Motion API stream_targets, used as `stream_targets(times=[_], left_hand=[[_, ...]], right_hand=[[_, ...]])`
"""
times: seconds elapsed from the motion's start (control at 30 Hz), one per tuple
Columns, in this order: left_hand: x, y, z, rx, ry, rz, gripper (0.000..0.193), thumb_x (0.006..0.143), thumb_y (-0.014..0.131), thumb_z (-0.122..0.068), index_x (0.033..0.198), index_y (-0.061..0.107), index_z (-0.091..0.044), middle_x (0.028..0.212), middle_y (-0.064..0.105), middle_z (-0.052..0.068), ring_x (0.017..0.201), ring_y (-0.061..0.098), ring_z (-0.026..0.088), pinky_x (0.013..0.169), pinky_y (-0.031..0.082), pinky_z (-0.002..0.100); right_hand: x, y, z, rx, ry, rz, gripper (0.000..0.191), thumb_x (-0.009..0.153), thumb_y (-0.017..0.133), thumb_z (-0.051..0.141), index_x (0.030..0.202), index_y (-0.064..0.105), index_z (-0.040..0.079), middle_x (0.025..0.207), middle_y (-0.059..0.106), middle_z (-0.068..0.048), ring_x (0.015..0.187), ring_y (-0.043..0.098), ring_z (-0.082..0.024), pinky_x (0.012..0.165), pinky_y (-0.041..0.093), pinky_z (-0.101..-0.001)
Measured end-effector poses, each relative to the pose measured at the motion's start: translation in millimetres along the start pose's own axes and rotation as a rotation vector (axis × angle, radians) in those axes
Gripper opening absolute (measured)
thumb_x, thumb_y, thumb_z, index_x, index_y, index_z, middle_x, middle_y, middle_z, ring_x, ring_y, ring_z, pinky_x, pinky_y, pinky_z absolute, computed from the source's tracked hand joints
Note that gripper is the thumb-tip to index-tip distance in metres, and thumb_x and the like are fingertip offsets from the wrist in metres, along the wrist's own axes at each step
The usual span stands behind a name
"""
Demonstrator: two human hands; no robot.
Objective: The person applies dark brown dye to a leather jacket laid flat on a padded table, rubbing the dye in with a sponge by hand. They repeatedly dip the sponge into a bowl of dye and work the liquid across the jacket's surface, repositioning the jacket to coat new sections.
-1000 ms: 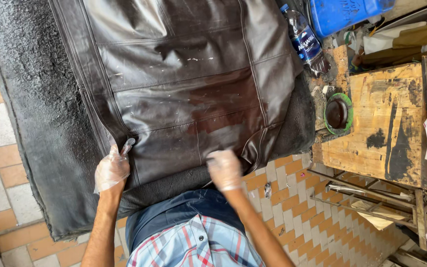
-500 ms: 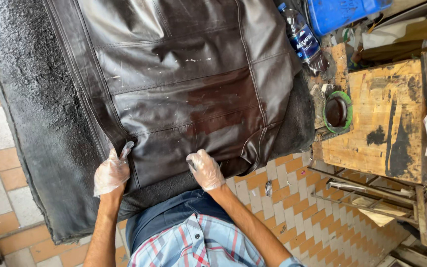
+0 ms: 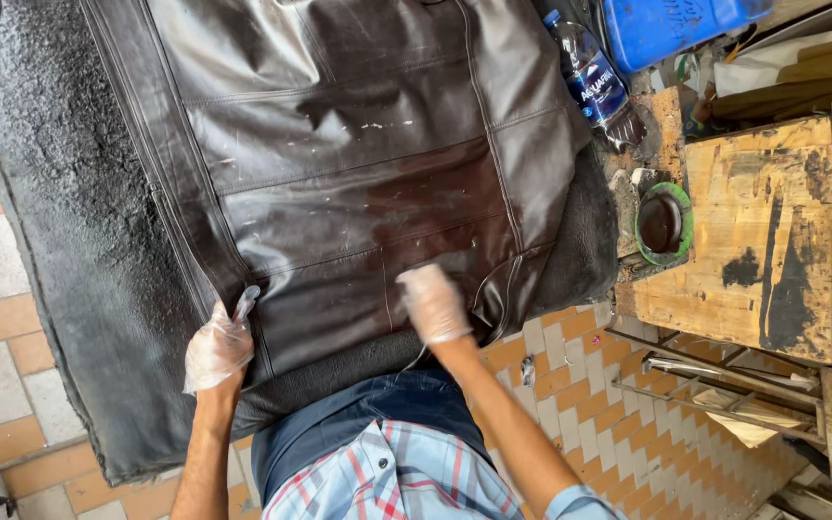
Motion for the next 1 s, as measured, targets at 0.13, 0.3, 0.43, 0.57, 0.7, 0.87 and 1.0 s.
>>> stream_targets(times=[0.13, 0.3, 0.43, 0.57, 0.7, 0.87, 1.0], left_hand=[[1.7, 2.6, 0.8, -0.022, -0.028, 0.013, 0.028, 0.099, 0.059, -0.022, 0.115, 0.068, -0.001, 0.075, 0.068, 0.027, 0.07, 0.067, 0.048, 0.064, 0.053, 0.057], [5.1, 2.5, 2.1, -0.005, -0.038, 0.012, 0.028, 0.097, 0.061, -0.022, 0.113, 0.068, 0.0, 0.075, 0.068, 0.027, 0.069, 0.067, 0.047, 0.063, 0.053, 0.056], [2.2, -0.8, 0.7, -0.035, 0.024, -0.038, 0.029, 0.098, 0.06, -0.02, 0.117, 0.067, 0.001, 0.075, 0.067, 0.027, 0.069, 0.067, 0.047, 0.062, 0.052, 0.055], [0.4, -1.8, 2.0, -0.026, -0.028, -0.031, 0.023, 0.1, 0.06, -0.021, 0.111, 0.068, -0.002, 0.074, 0.067, 0.026, 0.069, 0.066, 0.047, 0.062, 0.052, 0.056], [0.7, -4.8, -4.3, -0.12, 0.02, -0.061, 0.027, 0.094, 0.058, -0.016, 0.113, 0.068, -0.001, 0.073, 0.066, 0.027, 0.066, 0.066, 0.048, 0.059, 0.051, 0.056], [3.8, 6.1, 10.6, -0.041, -0.017, -0.044, 0.023, 0.096, 0.059, -0.018, 0.108, 0.067, 0.0, 0.075, 0.067, 0.027, 0.069, 0.066, 0.048, 0.062, 0.052, 0.056], [1.8, 16.2, 22.9, 0.014, -0.073, 0.032, 0.026, 0.099, 0.057, -0.022, 0.11, 0.067, 0.0, 0.079, 0.068, 0.028, 0.074, 0.068, 0.047, 0.067, 0.054, 0.055]], right_hand=[[4.3, -70.0, -118.4, -0.21, 0.467, -0.102, 0.015, 0.086, 0.074, 0.006, 0.101, 0.073, 0.009, 0.095, 0.064, -0.017, 0.088, 0.066, -0.037, 0.079, 0.055, -0.0464], [20.7, -16.6, -30.1, 0.026, 0.111, -0.144, 0.013, 0.08, 0.073, 0.004, 0.092, 0.073, 0.01, 0.092, 0.068, -0.013, 0.09, 0.067, -0.035, 0.081, 0.055, -0.0447], [29.5, 14.4, 3.2, 0.1, -0.017, -0.01, 0.017, 0.08, 0.069, 0.002, 0.096, 0.073, 0.008, 0.093, 0.066, -0.015, 0.09, 0.067, -0.036, 0.082, 0.055, -0.0438], [42.4, -66.4, -120.7, -0.067, 0.191, -0.12, 0.015, 0.084, 0.068, 0.0, 0.096, 0.074, 0.008, 0.093, 0.065, -0.017, 0.088, 0.066, -0.037, 0.08, 0.055, -0.0434], [49.9, -76.0, -136.0, -0.133, 0.251, -0.158, 0.015, 0.079, 0.07, 0.004, 0.092, 0.075, 0.007, 0.094, 0.067, -0.018, 0.089, 0.066, -0.038, 0.083, 0.055, -0.0451], [53.7, 19.7, 28.8, 0.223, 0.064, 0.078, 0.013, 0.08, 0.073, 0.007, 0.092, 0.075, 0.01, 0.091, 0.068, -0.016, 0.089, 0.066, -0.036, 0.082, 0.056, -0.0448], [63.4, -3.1, 28.5, 0.301, -0.009, 0.124, 0.017, 0.08, 0.076, 0.007, 0.096, 0.072, 0.01, 0.091, 0.069, -0.014, 0.092, 0.066, -0.035, 0.085, 0.055, -0.0434]])
Point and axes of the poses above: each hand's wrist, its own x-axis towards the middle knuckle, its own y-axis out of the palm, z = x × y, the point moved 10 cm from there along x, towards the middle knuckle
